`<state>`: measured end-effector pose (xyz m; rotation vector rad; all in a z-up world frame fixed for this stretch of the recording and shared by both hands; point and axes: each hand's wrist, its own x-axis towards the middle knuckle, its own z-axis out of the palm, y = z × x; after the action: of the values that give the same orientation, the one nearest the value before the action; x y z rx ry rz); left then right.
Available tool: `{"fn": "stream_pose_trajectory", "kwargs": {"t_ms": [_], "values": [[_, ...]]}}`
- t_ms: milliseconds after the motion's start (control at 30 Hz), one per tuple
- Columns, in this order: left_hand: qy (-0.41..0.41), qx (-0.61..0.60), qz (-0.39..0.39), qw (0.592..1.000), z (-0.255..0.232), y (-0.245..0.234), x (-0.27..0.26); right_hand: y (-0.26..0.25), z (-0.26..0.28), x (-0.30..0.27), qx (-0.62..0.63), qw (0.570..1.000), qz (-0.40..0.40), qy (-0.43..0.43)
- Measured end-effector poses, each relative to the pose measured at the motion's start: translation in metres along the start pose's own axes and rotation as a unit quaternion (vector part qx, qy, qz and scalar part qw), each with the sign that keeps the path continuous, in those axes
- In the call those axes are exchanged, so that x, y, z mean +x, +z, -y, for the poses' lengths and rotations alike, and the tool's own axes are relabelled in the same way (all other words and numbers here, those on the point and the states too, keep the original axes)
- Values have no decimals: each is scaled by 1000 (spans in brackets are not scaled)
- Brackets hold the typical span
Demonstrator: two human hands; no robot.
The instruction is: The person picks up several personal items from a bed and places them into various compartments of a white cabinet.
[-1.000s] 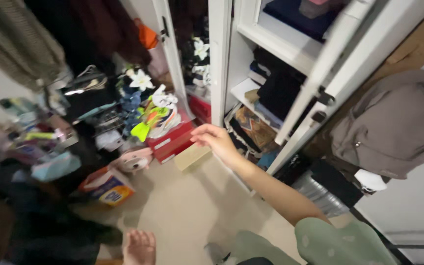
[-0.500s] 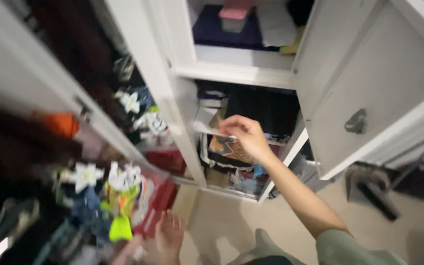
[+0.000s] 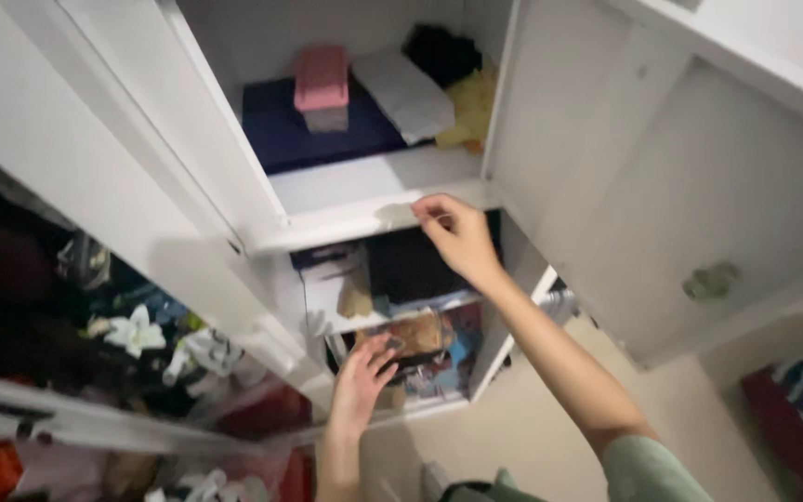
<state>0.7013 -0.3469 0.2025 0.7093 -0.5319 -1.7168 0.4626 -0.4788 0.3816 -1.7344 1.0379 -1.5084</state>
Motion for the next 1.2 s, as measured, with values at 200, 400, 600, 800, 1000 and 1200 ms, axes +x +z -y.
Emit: {"fn": "stream_pose_trajectory", "kwargs": {"t_ms": [200, 400, 600, 800, 1000, 1200], "values": [[253, 341, 109, 899, -146, 137, 71, 55, -2, 112, -200, 969, -12, -147], [482, 481, -55, 730, -211, 181, 174, 96, -10, 177, -357, 912, -17, -202], [519, 465, -61, 715, -203, 156, 239, 117, -51, 220, -417, 887, -27, -197], [446, 413, -88, 789, -189, 121, 301, 127, -66, 232, -436, 873, -85, -203], [521, 403, -131, 741, -184, 97, 331, 109, -46, 214, -378, 899, -77, -207], [140, 153, -92, 974, -205, 138, 282, 67, 7, 152, -290, 933, -79, -198]]}}
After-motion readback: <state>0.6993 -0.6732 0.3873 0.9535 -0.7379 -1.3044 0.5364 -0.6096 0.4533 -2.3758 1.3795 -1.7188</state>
